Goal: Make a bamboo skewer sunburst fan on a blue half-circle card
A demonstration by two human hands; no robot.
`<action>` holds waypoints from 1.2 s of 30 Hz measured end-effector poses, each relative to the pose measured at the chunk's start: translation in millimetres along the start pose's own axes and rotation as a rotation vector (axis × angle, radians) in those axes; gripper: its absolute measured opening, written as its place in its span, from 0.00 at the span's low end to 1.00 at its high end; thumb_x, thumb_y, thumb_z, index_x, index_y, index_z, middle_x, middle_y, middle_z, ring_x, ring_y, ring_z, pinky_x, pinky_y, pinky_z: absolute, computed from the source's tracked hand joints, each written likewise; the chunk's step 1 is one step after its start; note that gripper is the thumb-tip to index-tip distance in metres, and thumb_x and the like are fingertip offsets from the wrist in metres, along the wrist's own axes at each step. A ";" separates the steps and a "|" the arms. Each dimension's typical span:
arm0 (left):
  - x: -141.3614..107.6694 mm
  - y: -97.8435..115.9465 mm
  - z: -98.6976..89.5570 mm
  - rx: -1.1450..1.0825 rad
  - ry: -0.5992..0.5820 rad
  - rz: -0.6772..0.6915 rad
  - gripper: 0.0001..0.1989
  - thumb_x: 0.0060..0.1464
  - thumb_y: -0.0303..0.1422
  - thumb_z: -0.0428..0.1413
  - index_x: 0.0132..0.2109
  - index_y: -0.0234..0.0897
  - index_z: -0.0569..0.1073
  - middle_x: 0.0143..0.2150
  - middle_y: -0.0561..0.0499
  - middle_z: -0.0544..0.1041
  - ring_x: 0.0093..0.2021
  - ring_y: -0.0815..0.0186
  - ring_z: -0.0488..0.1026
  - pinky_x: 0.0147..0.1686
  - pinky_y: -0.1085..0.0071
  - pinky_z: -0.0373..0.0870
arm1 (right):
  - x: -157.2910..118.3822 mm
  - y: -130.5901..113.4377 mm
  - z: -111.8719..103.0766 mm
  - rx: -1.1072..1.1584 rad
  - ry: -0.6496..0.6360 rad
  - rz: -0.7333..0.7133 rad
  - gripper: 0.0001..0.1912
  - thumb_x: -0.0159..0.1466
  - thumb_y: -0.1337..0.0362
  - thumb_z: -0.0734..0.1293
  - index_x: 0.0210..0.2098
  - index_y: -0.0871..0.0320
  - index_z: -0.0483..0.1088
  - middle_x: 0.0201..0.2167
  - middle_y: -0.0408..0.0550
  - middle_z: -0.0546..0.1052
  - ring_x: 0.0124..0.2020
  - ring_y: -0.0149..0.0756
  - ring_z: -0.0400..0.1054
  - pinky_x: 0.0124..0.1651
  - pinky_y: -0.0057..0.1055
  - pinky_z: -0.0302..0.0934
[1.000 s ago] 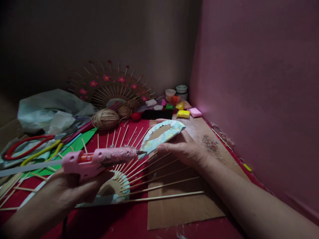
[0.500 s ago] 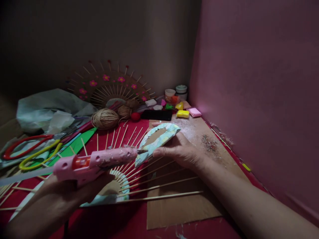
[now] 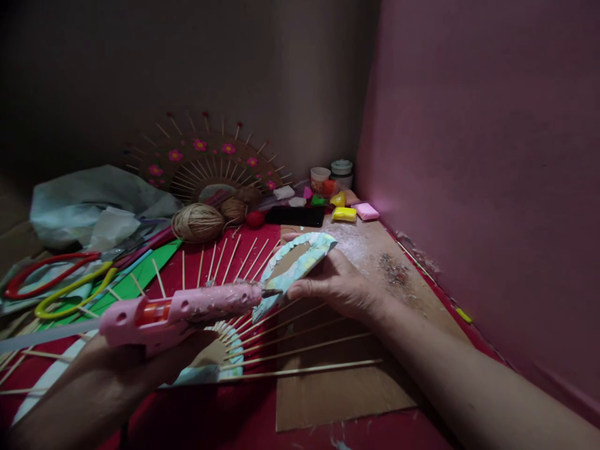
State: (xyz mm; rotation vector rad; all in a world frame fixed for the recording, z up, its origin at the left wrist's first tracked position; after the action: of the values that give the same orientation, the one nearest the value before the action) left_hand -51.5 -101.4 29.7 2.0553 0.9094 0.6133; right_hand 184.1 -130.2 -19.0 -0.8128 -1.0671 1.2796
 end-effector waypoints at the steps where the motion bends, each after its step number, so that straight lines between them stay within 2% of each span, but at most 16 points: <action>1: -0.3 -0.8 0.8 -0.009 0.013 -0.003 0.16 0.55 0.39 0.54 0.48 0.44 0.78 0.49 0.49 0.79 0.53 0.55 0.73 0.58 0.60 0.65 | 0.1 0.7 -0.3 -0.006 -0.004 0.002 0.45 0.43 0.65 0.79 0.58 0.52 0.62 0.38 0.45 0.75 0.39 0.38 0.70 0.45 0.37 0.65; 6: -0.6 -6.1 -1.3 0.049 -0.014 -0.027 0.18 0.53 0.39 0.56 0.51 0.46 0.77 0.53 0.52 0.76 0.55 0.54 0.71 0.58 0.65 0.65 | -1.0 2.6 -0.5 -0.011 -0.047 0.024 0.40 0.43 0.65 0.79 0.54 0.52 0.64 0.42 0.47 0.75 0.43 0.39 0.69 0.47 0.38 0.65; 10: -1.0 -3.3 -1.3 0.042 -0.036 -0.045 0.19 0.53 0.40 0.56 0.52 0.47 0.76 0.53 0.52 0.76 0.55 0.53 0.71 0.57 0.67 0.66 | -1.8 1.2 0.4 -0.037 -0.072 0.032 0.39 0.44 0.66 0.79 0.53 0.53 0.65 0.42 0.46 0.75 0.42 0.38 0.70 0.46 0.39 0.66; 14: -0.8 2.6 1.5 -0.021 0.040 -0.078 0.18 0.52 0.41 0.56 0.50 0.47 0.78 0.53 0.52 0.77 0.56 0.53 0.71 0.57 0.65 0.65 | -1.5 0.1 0.8 -0.057 -0.063 0.020 0.39 0.43 0.66 0.79 0.53 0.53 0.65 0.43 0.47 0.75 0.44 0.39 0.70 0.47 0.40 0.66; 17: -0.5 1.1 -1.3 -0.038 0.018 -0.091 0.17 0.49 0.40 0.59 0.47 0.47 0.79 0.46 0.51 0.80 0.48 0.53 0.76 0.52 0.66 0.71 | -1.7 -1.0 1.3 -0.067 -0.068 0.007 0.37 0.43 0.65 0.79 0.52 0.54 0.66 0.43 0.47 0.76 0.43 0.40 0.71 0.47 0.40 0.66; 20: -1.3 -4.6 -8.1 -0.036 -0.017 -0.095 0.11 0.47 0.39 0.60 0.38 0.44 0.82 0.34 0.50 0.82 0.37 0.56 0.79 0.42 0.68 0.76 | -2.2 -1.7 1.5 -0.058 -0.090 0.018 0.34 0.45 0.65 0.79 0.50 0.54 0.67 0.42 0.46 0.76 0.42 0.38 0.72 0.47 0.40 0.66; 22: -2.1 -7.1 -12.0 -0.043 -0.001 -0.097 0.08 0.46 0.38 0.60 0.33 0.44 0.81 0.32 0.50 0.82 0.34 0.58 0.78 0.37 0.70 0.77 | -2.2 -1.5 0.9 -0.048 -0.089 0.031 0.35 0.45 0.65 0.79 0.50 0.54 0.66 0.42 0.46 0.76 0.42 0.38 0.72 0.48 0.40 0.66; 24: -2.5 -7.0 -13.5 -0.041 -0.005 -0.111 0.08 0.46 0.38 0.60 0.34 0.43 0.81 0.33 0.49 0.82 0.33 0.58 0.78 0.35 0.71 0.77 | -1.9 -0.9 0.0 -0.052 -0.082 0.035 0.36 0.44 0.65 0.79 0.51 0.54 0.65 0.43 0.47 0.76 0.43 0.39 0.72 0.48 0.40 0.66; 27: -2.3 -3.6 -11.9 -0.052 -0.024 -0.136 0.10 0.46 0.38 0.60 0.36 0.42 0.81 0.34 0.49 0.82 0.36 0.57 0.78 0.37 0.71 0.77 | -1.4 -1.0 -0.6 -0.067 -0.065 0.019 0.38 0.43 0.66 0.79 0.52 0.55 0.65 0.42 0.48 0.76 0.43 0.40 0.72 0.47 0.40 0.67; 32: -0.7 3.5 -8.7 -0.065 -0.056 -0.141 0.13 0.50 0.40 0.58 0.39 0.40 0.80 0.34 0.49 0.81 0.45 0.53 0.77 0.48 0.65 0.74 | -1.4 -3.3 0.8 -0.126 -0.060 0.004 0.35 0.44 0.67 0.78 0.51 0.56 0.67 0.42 0.48 0.77 0.43 0.39 0.72 0.46 0.38 0.67; 36: 0.8 6.4 -8.2 -0.081 -0.111 -0.096 0.17 0.53 0.39 0.56 0.48 0.40 0.78 0.48 0.48 0.79 0.53 0.50 0.72 0.56 0.63 0.67 | -2.3 -2.9 1.1 -0.110 -0.061 0.009 0.33 0.45 0.66 0.78 0.49 0.55 0.68 0.43 0.48 0.77 0.43 0.40 0.72 0.47 0.39 0.67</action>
State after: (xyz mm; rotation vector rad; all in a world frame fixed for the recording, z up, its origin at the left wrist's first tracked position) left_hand -54.0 -99.7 39.7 1.9416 0.8985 0.4715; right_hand 184.1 -133.0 -16.3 -0.8666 -1.1924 1.2693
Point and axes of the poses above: each hand's wrist, its own x-axis towards the middle knuckle, its own z-axis out of the palm, y = z × x, the point moved 1 cm from there along x, towards the middle knuckle
